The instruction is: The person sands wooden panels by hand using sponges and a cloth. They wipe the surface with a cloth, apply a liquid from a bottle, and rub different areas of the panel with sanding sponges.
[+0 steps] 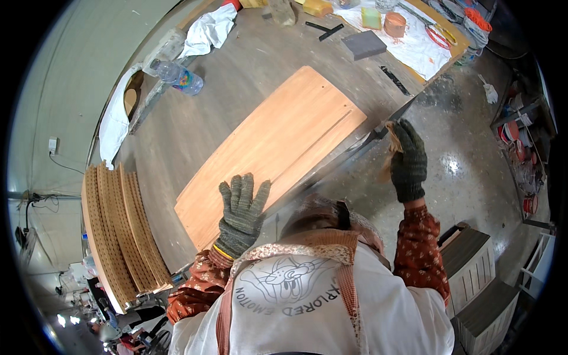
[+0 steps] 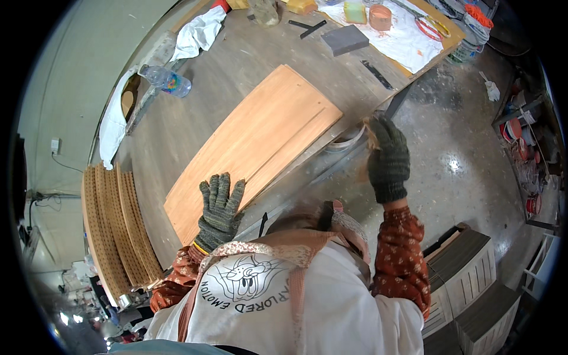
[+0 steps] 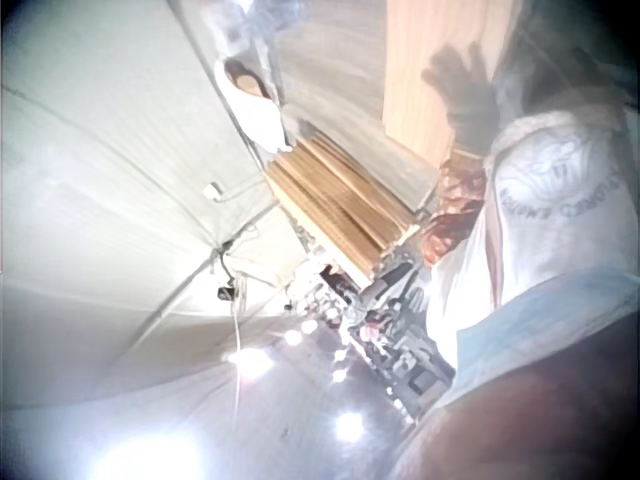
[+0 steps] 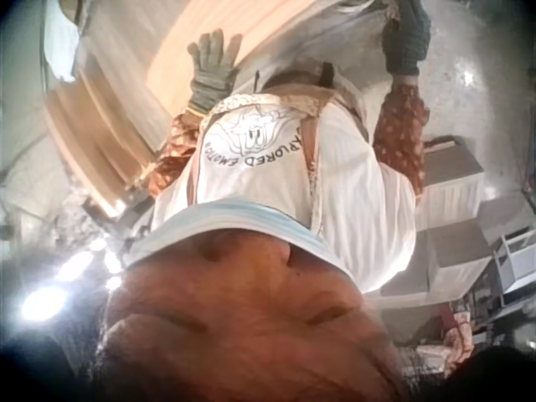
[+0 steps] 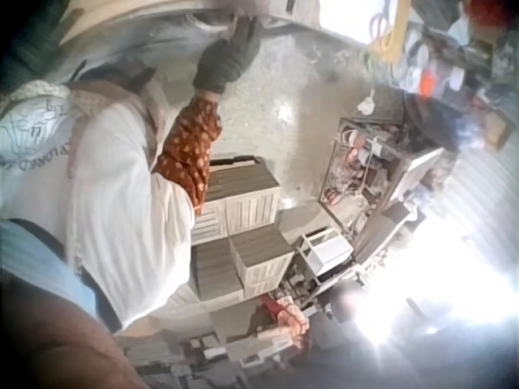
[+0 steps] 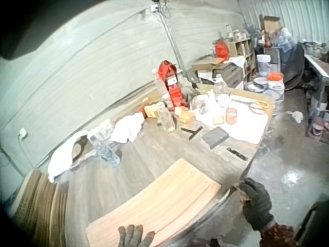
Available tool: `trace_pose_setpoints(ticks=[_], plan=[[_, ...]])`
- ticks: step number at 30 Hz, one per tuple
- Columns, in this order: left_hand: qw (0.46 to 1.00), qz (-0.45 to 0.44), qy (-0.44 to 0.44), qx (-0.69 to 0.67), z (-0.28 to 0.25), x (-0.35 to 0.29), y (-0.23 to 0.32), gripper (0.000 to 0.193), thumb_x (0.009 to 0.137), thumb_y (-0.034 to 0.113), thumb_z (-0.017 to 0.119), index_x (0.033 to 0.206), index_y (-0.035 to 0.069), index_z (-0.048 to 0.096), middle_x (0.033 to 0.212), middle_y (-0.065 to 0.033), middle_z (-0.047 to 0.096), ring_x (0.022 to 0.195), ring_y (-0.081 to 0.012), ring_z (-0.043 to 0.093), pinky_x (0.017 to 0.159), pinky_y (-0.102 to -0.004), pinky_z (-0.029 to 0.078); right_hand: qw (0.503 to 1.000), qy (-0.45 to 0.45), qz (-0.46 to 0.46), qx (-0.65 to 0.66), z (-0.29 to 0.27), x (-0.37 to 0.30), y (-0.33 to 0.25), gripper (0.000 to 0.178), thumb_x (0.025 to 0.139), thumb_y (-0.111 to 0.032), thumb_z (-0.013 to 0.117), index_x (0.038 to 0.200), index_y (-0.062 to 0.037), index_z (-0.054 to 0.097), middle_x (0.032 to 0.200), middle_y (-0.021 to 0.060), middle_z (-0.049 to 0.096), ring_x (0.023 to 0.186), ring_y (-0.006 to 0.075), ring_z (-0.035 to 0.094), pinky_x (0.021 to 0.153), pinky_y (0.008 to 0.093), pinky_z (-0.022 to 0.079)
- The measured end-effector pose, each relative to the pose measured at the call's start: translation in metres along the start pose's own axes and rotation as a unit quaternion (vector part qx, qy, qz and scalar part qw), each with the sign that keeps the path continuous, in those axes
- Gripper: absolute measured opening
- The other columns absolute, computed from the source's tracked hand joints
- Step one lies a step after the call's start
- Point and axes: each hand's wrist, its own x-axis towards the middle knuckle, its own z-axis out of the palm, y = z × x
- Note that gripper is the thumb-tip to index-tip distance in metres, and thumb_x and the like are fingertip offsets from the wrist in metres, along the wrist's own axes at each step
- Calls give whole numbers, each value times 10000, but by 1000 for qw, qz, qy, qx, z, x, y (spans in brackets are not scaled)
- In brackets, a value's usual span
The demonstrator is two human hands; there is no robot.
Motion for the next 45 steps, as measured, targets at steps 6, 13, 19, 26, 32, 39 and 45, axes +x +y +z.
trace_pose_setpoints(ticks=[6, 13, 19, 26, 32, 39, 45], plan=[[999, -25, -44, -17, -7, -4, 2, 872, 629, 44, 702, 1423, 91, 347, 1439, -272, 300, 1347, -448, 272, 1081, -641, 140, 997, -36, 65, 35, -18, -27, -16, 492, 737, 30, 499, 1205, -88, 596, 1242, 154, 567, 1151, 339, 526, 1016, 429, 399], [995, -87, -41, 9, 2, -12, 6, 802, 684, -22, 480, 1454, 11, 260, 1467, -284, 240, 1380, -468, 174, 1101, -626, 67, 995, 19, -27, 91, -19, 18, -29, 432, 793, -31, 535, 1217, -97, 586, 1239, 111, 568, 1159, 296, 526, 1019, 403, 401], [995, -20, 54, 86, 31, -48, -15, 668, 770, -44, 446, 1424, -3, 321, 1480, -235, 257, 1408, -416, 146, 1117, -605, 81, 980, -60, -43, 186, 10, 44, -44, 397, 831, -116, 569, 1228, -106, 574, 1262, 91, 547, 1221, 280, 472, 1028, 387, 397], [988, -129, -13, 81, 20, -36, 4, 691, 769, -22, 496, 1433, 97, 344, 1470, -248, 265, 1382, -453, 182, 1072, -668, 47, 945, -175, -275, 7, 7, 42, -52, 398, 766, -117, 628, 1163, -113, 602, 1289, 57, 531, 1251, 269, 442, 1006, 376, 416], [981, -175, -15, 82, 18, -31, 10, 724, 761, 28, 534, 1444, 164, 333, 1444, -268, 284, 1323, -510, 242, 1025, -712, 73, 923, -286, -256, 17, -54, 39, -21, 335, 737, -115, 665, 1071, -136, 654, 1254, 42, 561, 1228, 260, 469, 971, 376, 445], [979, -183, -39, 80, 5, -18, 20, 674, 787, 51, 517, 1435, 106, 337, 1410, -306, 293, 1269, -540, 288, 1023, -710, 137, 947, -200, -242, 71, -24, 11, -52, 303, 777, -95, 650, 1077, -139, 651, 1271, 29, 554, 1202, 240, 501, 1010, 394, 410], [979, -178, -36, 97, 3, -21, 19, 689, 788, 52, 517, 1445, 81, 311, 1411, -320, 282, 1272, -539, 286, 1041, -693, 156, 973, -190, -133, -16, -53, 32, -18, 334, 740, -31, 602, 1069, -62, 648, 1151, 83, 623, 1108, 285, 564, 983, 398, 425]])
